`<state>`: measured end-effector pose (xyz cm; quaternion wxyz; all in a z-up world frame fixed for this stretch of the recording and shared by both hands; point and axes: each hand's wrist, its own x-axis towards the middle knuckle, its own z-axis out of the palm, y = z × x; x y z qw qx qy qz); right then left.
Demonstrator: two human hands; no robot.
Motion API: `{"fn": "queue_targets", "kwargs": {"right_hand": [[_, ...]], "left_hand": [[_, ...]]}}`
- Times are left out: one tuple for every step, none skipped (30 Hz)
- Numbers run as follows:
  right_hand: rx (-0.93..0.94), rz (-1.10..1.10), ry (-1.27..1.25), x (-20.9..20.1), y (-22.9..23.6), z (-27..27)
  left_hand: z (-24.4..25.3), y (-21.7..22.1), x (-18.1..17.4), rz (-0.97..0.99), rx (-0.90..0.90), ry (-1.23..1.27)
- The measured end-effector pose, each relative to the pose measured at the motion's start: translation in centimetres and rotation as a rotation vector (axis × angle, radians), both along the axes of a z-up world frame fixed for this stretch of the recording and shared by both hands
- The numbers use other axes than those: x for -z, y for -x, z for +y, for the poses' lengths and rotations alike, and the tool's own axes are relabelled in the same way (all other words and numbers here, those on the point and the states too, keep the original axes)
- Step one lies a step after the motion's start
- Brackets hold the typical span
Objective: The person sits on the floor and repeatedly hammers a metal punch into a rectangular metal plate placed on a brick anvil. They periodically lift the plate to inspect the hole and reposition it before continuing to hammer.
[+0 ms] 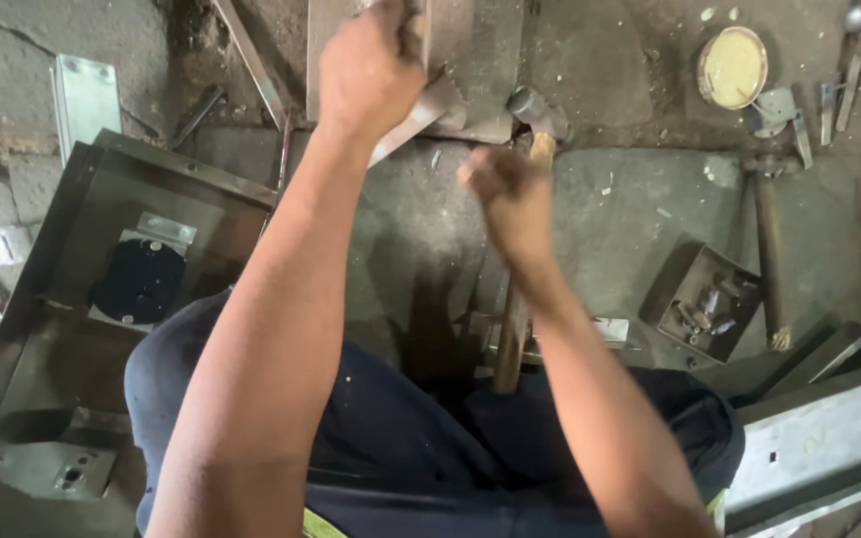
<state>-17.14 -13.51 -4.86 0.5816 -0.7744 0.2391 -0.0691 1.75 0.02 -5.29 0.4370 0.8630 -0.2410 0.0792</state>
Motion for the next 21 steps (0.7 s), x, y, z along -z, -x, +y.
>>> {"fn": "queue_targets", "kwargs": {"right_hand": [[-0.011,-0.020,-0.077,1.3,0.5,1.1],[-0.023,0.013,-0.121,2.4,0.8,1.9],[-0.036,0.045,-0.166,3.2,1.0,2.7],[-0.049,0.069,-0.207,3.6,0.7,3.2],[-0.051,0.093,-0.197,3.5,0.5,3.8],[-0.058,0.110,-0.185,3.2,0.1,4.2],[-0.064,0.128,-0.173,2.8,-0.5,4.7],[-0.043,0.179,-0.214,2.3,-0.8,5.3],[-0.023,0.231,-0.255,1.8,-1.2,5.8],[0.002,0.281,-0.298,1.4,-1.4,6.0],[-0.043,0.160,-0.271,1.0,-1.5,6.1],[-0.084,0.046,-0.246,0.8,-1.2,6.2],[-0.126,-0.067,-0.220,0.6,-0.9,6.2],[-0.119,-0.051,-0.173,0.4,-0.8,6.0],[-0.112,-0.035,-0.127,0.2,-0.7,5.6],[-0.109,-0.018,-0.079,-0.2,-0.5,5.1],[-0.099,0.024,-0.097,-0.6,-0.1,4.6],[-0.089,0.063,-0.115,-1.2,0.3,3.9],[-0.078,0.101,-0.133,-1.7,0.5,3.1],[-0.107,0.127,-0.214,-2.2,0.6,2.3],[-0.136,0.151,-0.294,-2.7,0.6,1.3]], "left_hand": [[0.5,-0.4,0.1,0.068,-0.034,-0.104],[1.3,-0.1,0.4,0.146,-0.068,-0.213],[2.0,0.3,0.4,0.257,0.025,-0.375],[2.4,0.3,0.2,0.360,0.117,-0.533],[2.7,0.4,-0.3,0.463,0.209,-0.692],[2.7,0.5,-1.0,0.478,0.194,-0.665],[2.6,0.9,-1.8,0.493,0.179,-0.639],[2.6,1.6,-2.5,0.515,0.168,-0.615],[2.5,2.1,-3.4,0.575,0.142,-0.609],[2.4,2.3,-4.2,0.632,0.121,-0.607],[2.0,2.6,-5.0,0.688,0.100,-0.604],[1.6,3.2,-5.4,0.672,0.090,-0.576],[1.1,3.8,-5.7,0.657,0.081,-0.548],[0.7,4.1,-6.0,0.639,0.071,-0.517],[0.5,4.1,-6.2,0.695,0.075,-0.469],[0.2,4.1,-6.3,0.753,0.076,-0.418],[0.0,4.2,-6.4,0.810,0.078,-0.366],[-0.3,4.2,-6.5,0.906,0.074,-0.303],[-0.8,4.3,-6.6,1.001,0.070,-0.239],[-1.2,4.4,-6.7,1.092,0.066,-0.175],[-1.4,4.5,-6.8,1.065,0.085,-0.146]]}}
